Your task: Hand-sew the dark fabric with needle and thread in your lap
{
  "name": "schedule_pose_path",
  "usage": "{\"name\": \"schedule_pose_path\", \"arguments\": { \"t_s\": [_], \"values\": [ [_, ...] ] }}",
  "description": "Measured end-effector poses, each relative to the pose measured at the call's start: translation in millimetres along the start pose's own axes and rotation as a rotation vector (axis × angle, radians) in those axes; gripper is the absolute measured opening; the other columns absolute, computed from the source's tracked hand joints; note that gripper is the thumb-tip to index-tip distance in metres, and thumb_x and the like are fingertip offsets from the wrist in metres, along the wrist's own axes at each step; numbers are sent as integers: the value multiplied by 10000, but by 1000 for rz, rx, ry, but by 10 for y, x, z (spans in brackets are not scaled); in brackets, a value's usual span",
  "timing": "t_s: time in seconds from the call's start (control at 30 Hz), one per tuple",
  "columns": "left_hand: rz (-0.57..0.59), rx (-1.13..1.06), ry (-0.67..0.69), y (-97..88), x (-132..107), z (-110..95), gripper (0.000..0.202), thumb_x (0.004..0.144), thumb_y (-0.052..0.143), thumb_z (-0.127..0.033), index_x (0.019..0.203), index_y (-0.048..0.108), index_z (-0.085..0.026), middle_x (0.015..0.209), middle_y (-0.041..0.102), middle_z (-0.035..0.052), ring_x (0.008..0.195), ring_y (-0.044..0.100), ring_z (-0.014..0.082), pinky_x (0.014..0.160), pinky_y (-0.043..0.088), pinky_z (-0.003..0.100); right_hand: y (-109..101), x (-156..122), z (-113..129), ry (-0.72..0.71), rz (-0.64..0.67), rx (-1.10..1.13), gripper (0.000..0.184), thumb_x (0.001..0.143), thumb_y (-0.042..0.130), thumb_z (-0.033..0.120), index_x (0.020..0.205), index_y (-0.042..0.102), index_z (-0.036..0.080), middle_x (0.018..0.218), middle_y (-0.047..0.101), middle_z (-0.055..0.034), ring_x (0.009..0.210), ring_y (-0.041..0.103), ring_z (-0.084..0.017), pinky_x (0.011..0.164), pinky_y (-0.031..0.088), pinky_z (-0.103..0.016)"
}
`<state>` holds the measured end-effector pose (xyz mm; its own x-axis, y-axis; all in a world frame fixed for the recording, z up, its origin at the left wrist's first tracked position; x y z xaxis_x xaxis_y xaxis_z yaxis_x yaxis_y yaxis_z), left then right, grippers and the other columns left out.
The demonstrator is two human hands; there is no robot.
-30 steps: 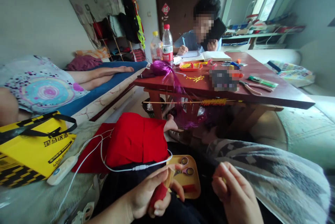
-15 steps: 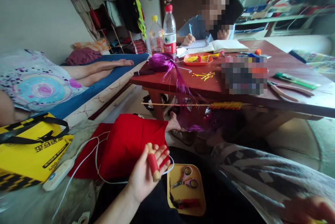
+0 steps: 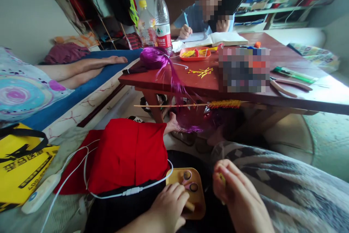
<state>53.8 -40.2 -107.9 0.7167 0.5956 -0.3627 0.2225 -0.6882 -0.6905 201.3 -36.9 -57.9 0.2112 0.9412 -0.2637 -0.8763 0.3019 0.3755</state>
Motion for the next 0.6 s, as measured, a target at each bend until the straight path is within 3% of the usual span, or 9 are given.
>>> {"name": "schedule_pose_path", "arguments": {
  "t_s": [0.1,0.13,0.17,0.23,0.3,0.37,0.43,0.5,0.6],
  "values": [
    [112,-215,146,-257,-248,-290,138,751,533,-170,753,656,-234,711,648,29,665,597,198,593,419,260,177,15,-174,116,-21,86,189,707,658,394,705,589,217,583,434,29,490,352,-80,431,348,-185],
    [8,-309,146,-465,-305,-346,148,778,514,-200,725,648,-235,642,625,5,581,572,159,553,403,236,214,10,-231,151,-30,110,201,682,680,399,697,594,218,582,438,29,491,351,-81,430,344,-182],
    [-178,-352,96,-709,-348,-343,145,794,502,-230,747,639,-224,654,621,10,584,565,154,557,402,235,244,5,-278,174,-39,128,212,663,695,404,691,596,220,582,442,30,497,357,-83,434,345,-178],
    [-435,-336,16,-1027,-392,-348,166,783,543,-278,913,611,-199,852,640,63,788,573,204,708,414,280,302,-3,-346,202,-48,148,236,632,717,416,694,594,224,589,455,32,513,381,-89,446,357,-174],
    [-438,-398,-24,-1057,-298,-353,222,763,582,-282,965,593,-190,933,634,74,876,550,221,779,391,303,357,-13,-381,227,-56,170,278,591,741,427,703,589,224,619,486,28,540,418,-97,467,380,-174],
    [-336,-530,-41,-948,-168,-331,140,799,532,-287,856,606,-182,789,626,35,765,546,182,713,387,277,405,-25,-374,246,-42,167,286,603,730,436,723,582,223,635,498,30,550,437,-98,485,393,-175],
    [-305,-670,-72,-888,-116,-244,212,833,466,-307,712,574,-170,619,537,-9,618,489,135,608,357,243,448,-31,-345,255,32,90,251,683,662,444,780,578,229,646,511,35,557,457,-101,495,397,-179],
    [-358,-813,-101,-932,-147,-108,240,820,478,-326,646,523,-167,577,461,-29,581,438,117,573,330,228,467,-29,-348,238,157,-108,225,762,576,435,853,579,228,711,569,15,637,524,-133,562,431,-207],
    [-462,-1076,-80,-1090,-240,83,227,759,527,-260,562,473,-163,669,489,-6,640,445,116,635,345,226,425,1,-512,112,318,-674,242,844,428,379,904,590,209,859,656,-49,788,606,-191,683,465,-261]
  ]
}}
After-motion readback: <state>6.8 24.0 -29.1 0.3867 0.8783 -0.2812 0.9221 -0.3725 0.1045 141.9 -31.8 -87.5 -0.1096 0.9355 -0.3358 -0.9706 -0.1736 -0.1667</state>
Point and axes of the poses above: each hand's wrist, its own x-axis towards the middle knuckle, its own y-axis out of the palm, z = x × y, the point moved 8 cm from there along x, towards the middle knuckle
